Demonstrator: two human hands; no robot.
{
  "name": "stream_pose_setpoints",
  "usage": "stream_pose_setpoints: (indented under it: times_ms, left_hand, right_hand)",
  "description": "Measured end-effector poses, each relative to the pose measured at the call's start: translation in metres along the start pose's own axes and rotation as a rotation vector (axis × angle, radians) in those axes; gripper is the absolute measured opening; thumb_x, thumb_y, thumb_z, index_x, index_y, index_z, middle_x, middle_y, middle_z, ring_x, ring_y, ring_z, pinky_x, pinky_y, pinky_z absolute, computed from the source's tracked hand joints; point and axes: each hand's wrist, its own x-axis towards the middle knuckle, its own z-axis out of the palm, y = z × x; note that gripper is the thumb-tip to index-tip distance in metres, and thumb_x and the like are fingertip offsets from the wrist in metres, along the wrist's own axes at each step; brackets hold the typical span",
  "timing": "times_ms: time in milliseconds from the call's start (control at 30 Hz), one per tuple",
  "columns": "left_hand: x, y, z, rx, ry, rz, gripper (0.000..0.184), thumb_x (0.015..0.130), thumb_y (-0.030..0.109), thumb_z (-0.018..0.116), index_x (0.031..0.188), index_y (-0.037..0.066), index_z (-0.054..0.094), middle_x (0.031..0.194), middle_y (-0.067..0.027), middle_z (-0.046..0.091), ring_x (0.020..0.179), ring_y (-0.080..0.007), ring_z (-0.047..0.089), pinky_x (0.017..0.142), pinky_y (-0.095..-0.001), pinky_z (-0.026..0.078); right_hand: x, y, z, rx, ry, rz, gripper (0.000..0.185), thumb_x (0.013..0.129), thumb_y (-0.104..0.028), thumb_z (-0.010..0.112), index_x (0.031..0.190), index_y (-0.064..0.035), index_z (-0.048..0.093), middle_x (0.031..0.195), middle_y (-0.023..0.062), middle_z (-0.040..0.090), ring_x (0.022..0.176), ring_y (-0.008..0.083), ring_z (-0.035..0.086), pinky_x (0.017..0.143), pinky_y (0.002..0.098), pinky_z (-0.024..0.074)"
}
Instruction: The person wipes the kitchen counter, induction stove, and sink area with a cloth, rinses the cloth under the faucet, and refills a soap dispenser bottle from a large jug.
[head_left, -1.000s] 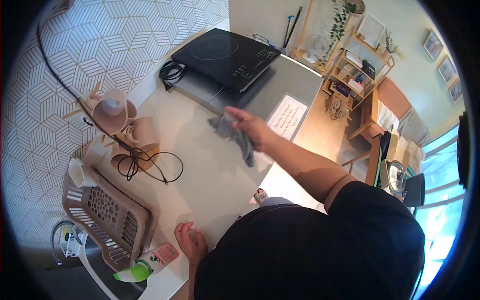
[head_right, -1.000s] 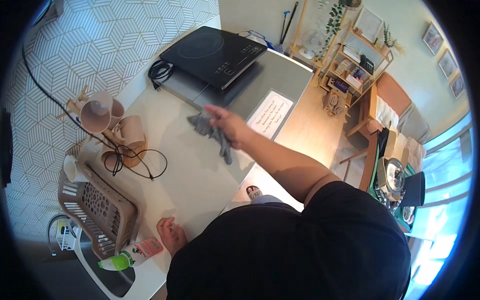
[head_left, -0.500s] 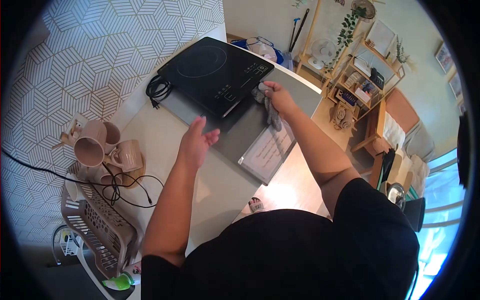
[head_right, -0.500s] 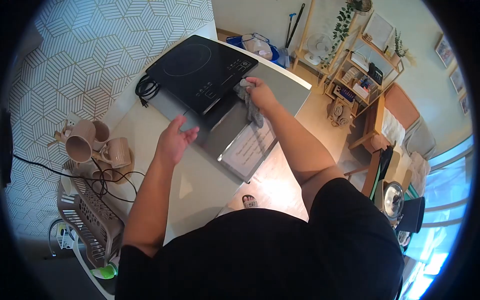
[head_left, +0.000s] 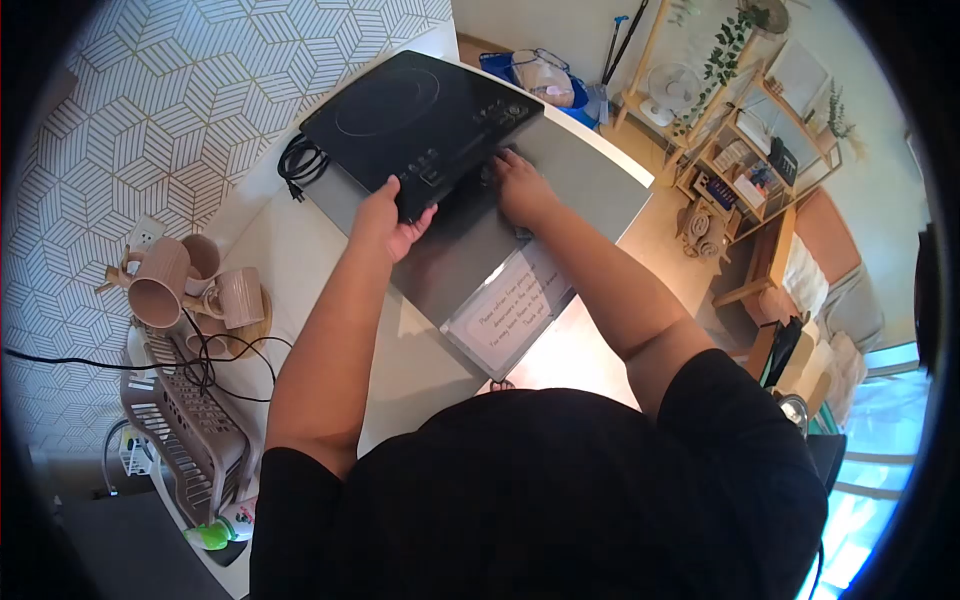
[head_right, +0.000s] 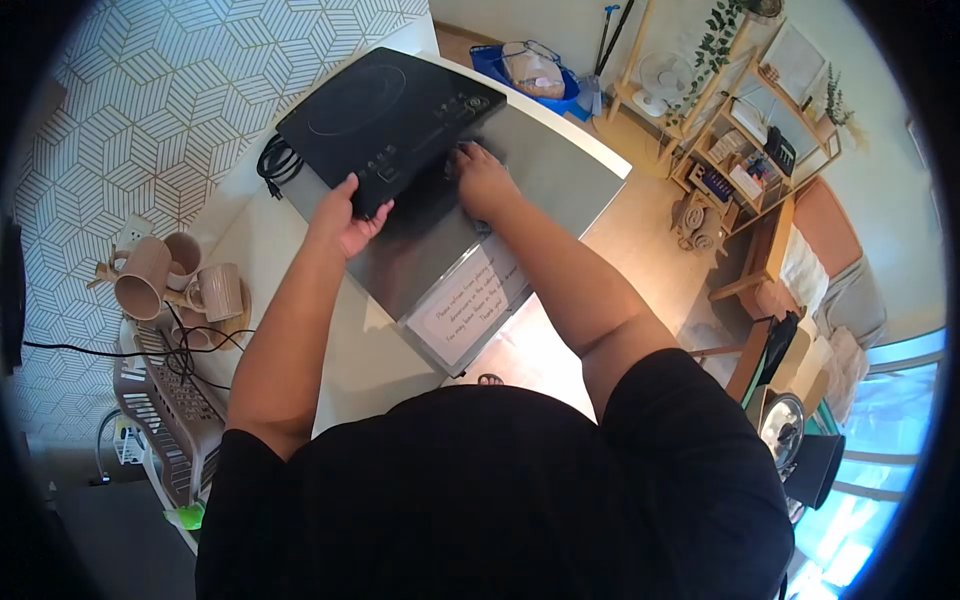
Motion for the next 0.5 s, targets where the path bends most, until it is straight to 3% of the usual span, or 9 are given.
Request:
stream_pose_setpoints:
  times_ms: [233,500]
  left_hand:
    - [-0.016,0.048,0.014,-0.109,0.003,0.075,0.03,0.099,0.02,0.05,0.121,-0.001,0.046,0.117,-0.0232,0.055,0.095,-0.036,0.061,0.065,-0.0319,0.057]
    - [-0.014,0.049,0.012,-0.092,-0.012,0.097,0.03,0.099,0.016,0.049,0.121,-0.004,0.043,0.118,-0.026,0.053,0.094,-0.035,0.061,0.066,-0.0317,0.057]
  right_hand:
    - [0.023,0.003,0.025,-0.053,0.07,-0.115,0.046,0.088,-0.011,0.046,0.132,-0.0011,0.05,0.138,0.0213,0.048,0.132,0.0349,0.043,0.11,0.0406,0.0357]
    - [0.031,-0.074,0.042,-0.12,-0.074,-0.207,0.052,0.085,-0.013,0.05,0.134,0.0028,0.048,0.141,0.0215,0.047,0.133,0.0321,0.042,0.113,0.0388,0.0317]
